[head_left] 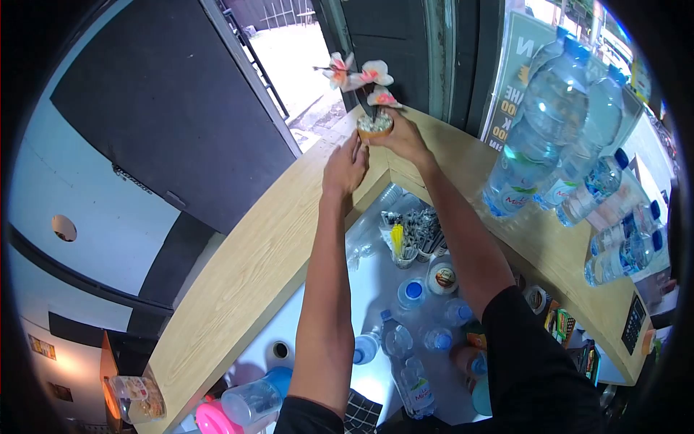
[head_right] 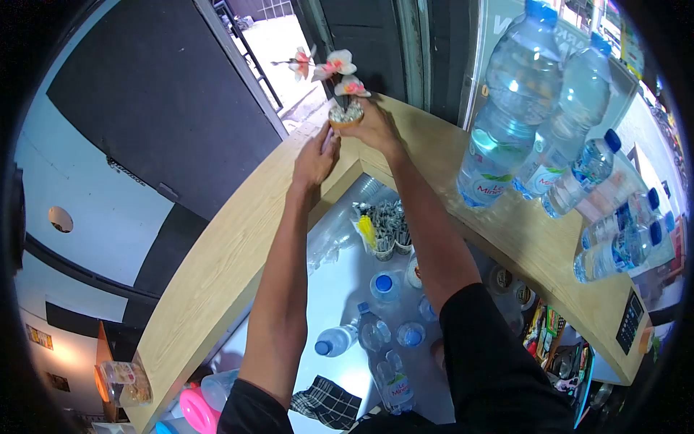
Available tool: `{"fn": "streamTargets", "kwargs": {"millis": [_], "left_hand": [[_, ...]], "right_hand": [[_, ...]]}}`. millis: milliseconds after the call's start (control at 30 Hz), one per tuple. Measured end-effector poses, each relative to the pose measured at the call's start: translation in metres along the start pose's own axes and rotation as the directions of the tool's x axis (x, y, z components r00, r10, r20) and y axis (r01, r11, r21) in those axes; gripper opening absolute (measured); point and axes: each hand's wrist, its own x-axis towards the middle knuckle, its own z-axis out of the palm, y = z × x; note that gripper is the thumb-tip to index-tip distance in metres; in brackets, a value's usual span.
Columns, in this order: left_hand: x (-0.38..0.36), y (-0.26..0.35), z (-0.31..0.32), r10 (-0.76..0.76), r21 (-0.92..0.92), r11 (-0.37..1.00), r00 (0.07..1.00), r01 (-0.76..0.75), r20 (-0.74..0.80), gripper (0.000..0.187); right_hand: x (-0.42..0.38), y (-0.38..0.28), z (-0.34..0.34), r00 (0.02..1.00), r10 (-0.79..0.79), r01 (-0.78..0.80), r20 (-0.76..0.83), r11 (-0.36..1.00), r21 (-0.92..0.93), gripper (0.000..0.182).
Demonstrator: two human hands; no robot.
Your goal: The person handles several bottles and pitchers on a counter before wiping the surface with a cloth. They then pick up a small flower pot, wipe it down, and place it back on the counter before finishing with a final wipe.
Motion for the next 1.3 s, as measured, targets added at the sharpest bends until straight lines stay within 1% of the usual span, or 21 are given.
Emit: {"fn": "streamTargets", "kwargs": {"millis": [33, 67, 167, 200, 233, 300, 400, 500, 533, 633, 667, 767, 833, 867, 900, 967, 1067, 1167, 1200, 1300], "left_hand": [[-0.011, 0.001, -0.004, -0.081, -0.036, 0.996, 0.996, 0.082, 0.026, 0.059], [-0.021, -0.006, -0.001, -0.055, -0.067, 0.996, 0.997, 0.051, -0.057, 0.056], [-0.06, 0.003, -0.01, -0.124, -0.214, 0.97, 0.992, 0.116, -0.023, 0.057], [-0.074, 0.008, -0.01, -0.078, -0.355, 0.934, 0.994, 0.045, -0.08, 0.057], [-0.088, 0.011, -0.011, -0.092, -0.511, 0.858, 0.993, 0.042, -0.071, 0.056], [-0.123, 0.02, -0.02, -0.116, -0.771, 0.636, 0.992, 0.031, -0.055, 0.054], [-0.197, 0.055, -0.06, -0.213, -0.737, 0.67, 0.975, 0.095, -0.067, 0.05], [-0.274, 0.078, -0.086, -0.297, -0.794, 0.599, 0.95, 0.107, -0.096, 0.049], [-0.302, 0.089, -0.092, -0.317, -0.829, 0.554, 0.941, 0.078, -0.123, 0.048], [-0.385, 0.106, -0.099, -0.445, -0.835, 0.535, 0.883, 0.128, -0.15, 0.047], [-0.411, 0.107, -0.098, -0.484, -0.817, 0.554, 0.861, 0.16, -0.159, 0.045], [-0.488, 0.092, -0.082, -0.595, -0.855, 0.46, 0.798, 0.239, -0.097, 0.053], [-0.533, 0.067, -0.059, -0.599, -0.828, 0.503, 0.79, 0.247, -0.129, 0.056], [-0.55, 0.067, -0.054, -0.706, -0.846, 0.404, 0.706, 0.348, -0.047, 0.055], [-0.568, 0.05, -0.039, -0.686, -0.871, 0.38, 0.727, 0.31, -0.04, 0.054], [-0.587, 0.03, -0.018, -0.69, -0.858, 0.344, 0.722, 0.381, 0.044, 0.052], [-0.605, -0.009, 0.027, -0.672, -0.816, 0.347, 0.729, 0.463, 0.128, 0.046], [-0.617, -0.025, 0.067, -0.641, -0.812, 0.403, 0.763, 0.423, 0.079, 0.04], [-0.625, -0.042, 0.083, -0.581, -0.78, 0.49, 0.813, 0.388, 0.039, 0.041], [-0.649, -0.042, 0.082, -0.568, -0.488, 0.737, 0.82, 0.468, -0.073, 0.047]], "right_hand": [[-0.01, -0.004, 0.0, 1.0, 0.01, -0.01, 0.007, 0.999, 0.044, 0.091], [-0.019, -0.009, 0.001, 1.0, 0.016, -0.016, 0.014, 1.0, 0.026, 0.098], [-0.056, -0.034, 0.005, 0.997, 0.077, -0.076, -0.013, 0.996, 0.044, 0.1], [-0.067, -0.043, 0.008, 0.997, 0.068, -0.067, -0.029, 0.997, 0.028, 0.1], [-0.08, -0.049, 0.009, 0.998, 0.059, -0.058, -0.023, 0.997, 0.049, 0.097], [-0.112, -0.07, 0.01, 0.999, 0.043, -0.042, -0.007, 0.994, 0.096, 0.09], [-0.164, -0.13, 0.0, 0.988, -0.047, 0.02, 0.149, 0.984, 0.178, 0.072], [-0.231, -0.201, -0.011, 0.979, -0.086, 0.069, 0.184, 0.993, 0.097, 0.057], [-0.252, -0.215, -0.011, 0.966, -0.136, 0.109, 0.218, 0.986, 0.129, 0.053], [-0.316, -0.253, -0.005, 0.931, -0.131, 0.091, 0.339, 0.987, 0.132, 0.053], [-0.344, -0.25, 0.005, 0.939, -0.229, 0.202, 0.256, 0.971, 0.129, 0.054], [-0.417, -0.259, 0.03, 0.946, -0.075, 0.064, 0.317, 0.997, 0.045, 0.054], [-0.462, -0.246, 0.052, 0.928, -0.07, 0.043, 0.367, 0.996, 0.083, 0.053], [-0.483, -0.234, 0.064, 0.937, -0.162, 0.177, 0.309, 0.984, -0.02, 0.054], [-0.502, -0.224, 0.073, 0.937, -0.111, 0.12, 0.331, 0.993, -0.007, 0.053], [-0.53, -0.204, 0.091, 0.93, -0.014, 0.009, 0.368, 1.0, 0.014, 0.052], [-0.56, -0.16, 0.113, 0.926, 0.069, -0.07, 0.371, 0.998, -0.012, 0.05], [-0.586, -0.115, 0.13, 0.913, 0.212, -0.199, 0.35, 0.977, -0.072, 0.049], [-0.59, -0.11, 0.131, 0.915, 0.229, -0.196, 0.333, 0.972, -0.128, 0.052], [-0.596, -0.099, 0.134, 0.934, 0.222, -0.182, 0.28, 0.97, -0.162, 0.053]]}}
